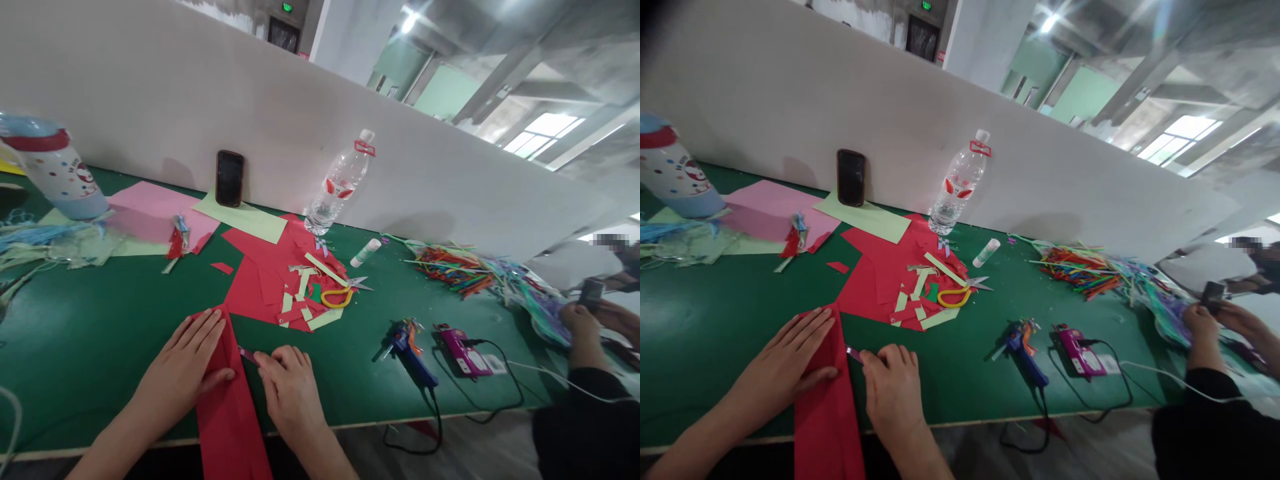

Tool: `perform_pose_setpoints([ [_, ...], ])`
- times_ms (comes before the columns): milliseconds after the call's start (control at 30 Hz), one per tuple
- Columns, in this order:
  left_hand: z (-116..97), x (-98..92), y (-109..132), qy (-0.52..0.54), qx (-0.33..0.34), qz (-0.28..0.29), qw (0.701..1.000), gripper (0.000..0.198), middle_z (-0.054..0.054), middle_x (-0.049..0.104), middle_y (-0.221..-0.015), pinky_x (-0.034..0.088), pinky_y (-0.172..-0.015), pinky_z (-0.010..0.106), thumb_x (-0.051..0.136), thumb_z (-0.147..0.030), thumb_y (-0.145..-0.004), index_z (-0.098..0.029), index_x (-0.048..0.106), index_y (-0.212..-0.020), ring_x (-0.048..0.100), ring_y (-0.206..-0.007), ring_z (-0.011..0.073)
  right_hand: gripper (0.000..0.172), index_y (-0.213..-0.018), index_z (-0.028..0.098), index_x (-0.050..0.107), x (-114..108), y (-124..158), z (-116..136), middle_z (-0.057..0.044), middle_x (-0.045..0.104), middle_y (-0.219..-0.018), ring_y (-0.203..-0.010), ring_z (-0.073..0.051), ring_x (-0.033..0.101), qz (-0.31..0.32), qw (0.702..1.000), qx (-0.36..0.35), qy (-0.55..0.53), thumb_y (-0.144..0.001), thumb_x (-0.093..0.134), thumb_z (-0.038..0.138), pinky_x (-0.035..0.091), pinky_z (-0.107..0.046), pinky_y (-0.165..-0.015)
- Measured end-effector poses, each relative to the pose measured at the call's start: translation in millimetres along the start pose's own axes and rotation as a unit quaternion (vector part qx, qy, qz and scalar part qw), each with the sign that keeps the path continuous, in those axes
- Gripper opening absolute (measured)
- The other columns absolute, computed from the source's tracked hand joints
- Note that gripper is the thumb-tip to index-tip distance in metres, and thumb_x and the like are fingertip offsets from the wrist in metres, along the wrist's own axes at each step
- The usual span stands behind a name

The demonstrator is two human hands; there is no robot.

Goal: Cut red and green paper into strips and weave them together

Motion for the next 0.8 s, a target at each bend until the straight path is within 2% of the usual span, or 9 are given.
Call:
perform_pose_setpoints([
  [300,0.9,1.7,0.9,-0.011,0.002,0.006,1.0,0.082,0.015,0.048,-0.152,0.026,-0.12,0.046,0.042,-0.072,-0.091,-0.012,0.044,-0.148,0.048,-0.138,0.0297,0.026,-0.114,0.027,0.068,-0.5,-1.3,2.5,-0.002,0.06,-0.086,-0.078,-0.019,0.054,-0.004,1.0,-0.008,0.006,-0.095,0.054,0.016,0.032,-0.032,-0.069],
  [567,0.9,1.1,1.4,-0.003,-0.001,0.013,1.0,0.082,0.015,0.047,-0.152,0.032,-0.117,0.048,0.043,-0.071,-0.091,-0.014,0.041,-0.15,0.046,-0.139,0.031,0.029,-0.116,0.028,0.068,-0.4,-0.9,-4.2,-0.003,0.06,-0.089,-0.082,-0.019,0.055,-0.002,1.0,0.001,0.01,-0.094,0.054,0.016,0.034,-0.032,-0.071],
  [800,1.2,1.8,1.8,-0.005,0.0,0.013,1.0,0.08,0.015,0.048,-0.152,0.029,-0.119,0.048,0.041,-0.07,-0.092,-0.013,0.042,-0.149,0.047,-0.138,0.0305,0.027,-0.117,0.029,0.068,3.1,-6.5,-2.0,-0.002,0.06,-0.088,-0.082,-0.019,0.055,0.013,1.0,0.005,0.006,-0.096,0.055,0.018,0.033,-0.032,-0.071],
])
Point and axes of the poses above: each hand's wrist, its own y-axis away from the middle knuckle, its own x-axis out of the palm, z = x × y, the point moved 3 cm from there along -y, towards the middle knuckle
